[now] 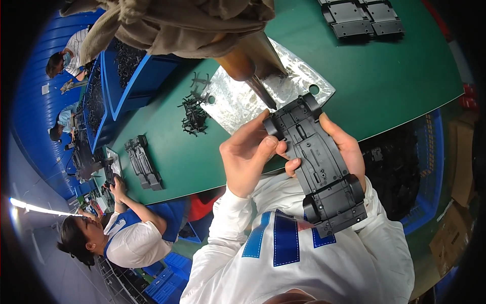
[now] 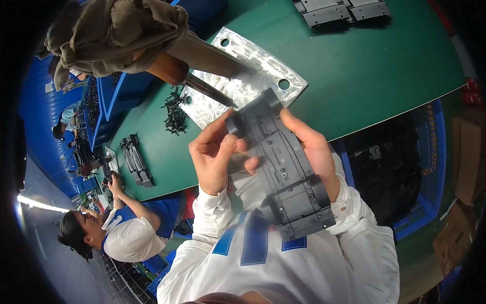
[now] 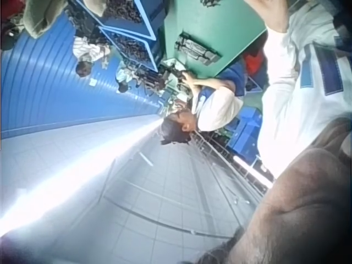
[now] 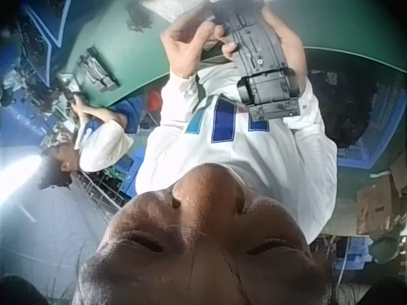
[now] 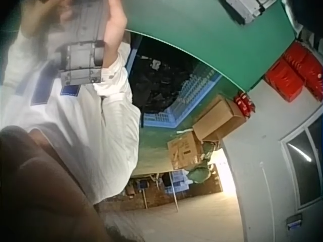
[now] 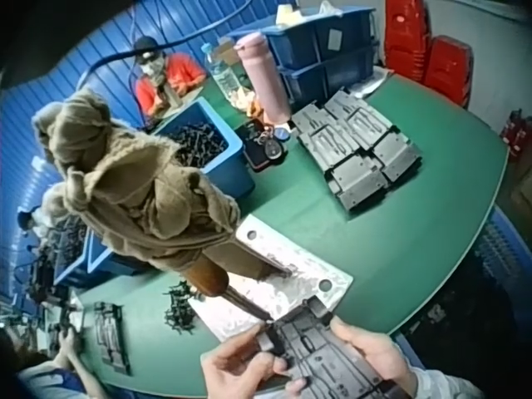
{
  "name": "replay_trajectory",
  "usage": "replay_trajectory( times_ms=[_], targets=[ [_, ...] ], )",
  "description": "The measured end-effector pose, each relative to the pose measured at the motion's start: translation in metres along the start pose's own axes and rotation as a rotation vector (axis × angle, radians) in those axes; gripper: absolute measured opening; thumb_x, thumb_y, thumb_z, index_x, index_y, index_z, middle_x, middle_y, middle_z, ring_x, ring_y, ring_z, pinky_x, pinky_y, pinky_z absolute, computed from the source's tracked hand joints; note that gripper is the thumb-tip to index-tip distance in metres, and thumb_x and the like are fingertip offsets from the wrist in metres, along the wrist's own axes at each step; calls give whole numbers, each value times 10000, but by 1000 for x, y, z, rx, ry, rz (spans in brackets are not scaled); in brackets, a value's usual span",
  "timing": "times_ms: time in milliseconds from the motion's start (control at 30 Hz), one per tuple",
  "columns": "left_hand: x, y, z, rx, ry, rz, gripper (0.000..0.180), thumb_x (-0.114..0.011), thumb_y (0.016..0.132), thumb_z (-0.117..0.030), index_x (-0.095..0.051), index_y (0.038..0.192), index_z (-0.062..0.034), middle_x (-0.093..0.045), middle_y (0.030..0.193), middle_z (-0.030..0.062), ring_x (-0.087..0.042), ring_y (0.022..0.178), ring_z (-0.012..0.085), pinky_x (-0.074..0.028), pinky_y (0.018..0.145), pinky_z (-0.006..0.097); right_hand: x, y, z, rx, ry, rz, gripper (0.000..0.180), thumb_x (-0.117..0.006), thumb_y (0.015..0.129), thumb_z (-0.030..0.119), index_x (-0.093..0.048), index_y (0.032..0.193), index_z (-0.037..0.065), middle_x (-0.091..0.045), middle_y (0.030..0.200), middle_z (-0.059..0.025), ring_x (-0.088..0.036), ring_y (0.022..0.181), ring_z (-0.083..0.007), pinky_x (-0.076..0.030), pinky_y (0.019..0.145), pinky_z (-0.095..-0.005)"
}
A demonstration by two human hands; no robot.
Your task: Assemble a toy car by attaching plastic wheels to the chassis and using a pneumatic screwdriver to secure components.
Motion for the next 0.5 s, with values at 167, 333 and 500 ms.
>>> replay_trajectory(
  times_ms=[167, 333, 500],
  targets=[
    [2, 0, -1, -33, 3, 83, 462, -669, 895, -8, -510, 1308, 123, -657, 918, 121, -626, 800, 150, -527, 780, 306, -2, -2, 1, -1, -34, 11, 583, -342, 1036, 466, -430, 1382, 6, -556, 1225, -206, -554, 1031, -281, -485, 769, -367],
    [-3, 2, -1, -55, 38, 12, 449, -684, 894, -146, -577, 1270, 74, -639, 776, 37, -594, 685, 88, -480, 679, 218, -5, -3, 2, 17, -29, 11, 571, -351, 1035, 458, -428, 1382, 11, -552, 1237, -206, -557, 1037, -292, -489, 767, -373],
    [-1, 2, -1, -61, 9, 75, 464, -669, 900, -29, -513, 1310, 121, -661, 977, 131, -621, 841, 143, -519, 809, 308, -9, -4, 3, 29, -23, -2, 555, -367, 1033, 448, -439, 1367, 11, -559, 1220, -203, -563, 1027, -296, -495, 757, -370]
  ],
)
Point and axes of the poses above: each hand's wrist, its own y-axis towards the middle knuckle, its own x-axis out of the back of the hand, z = x × y, the point moved 6 cm from there along y, towards the middle knuckle
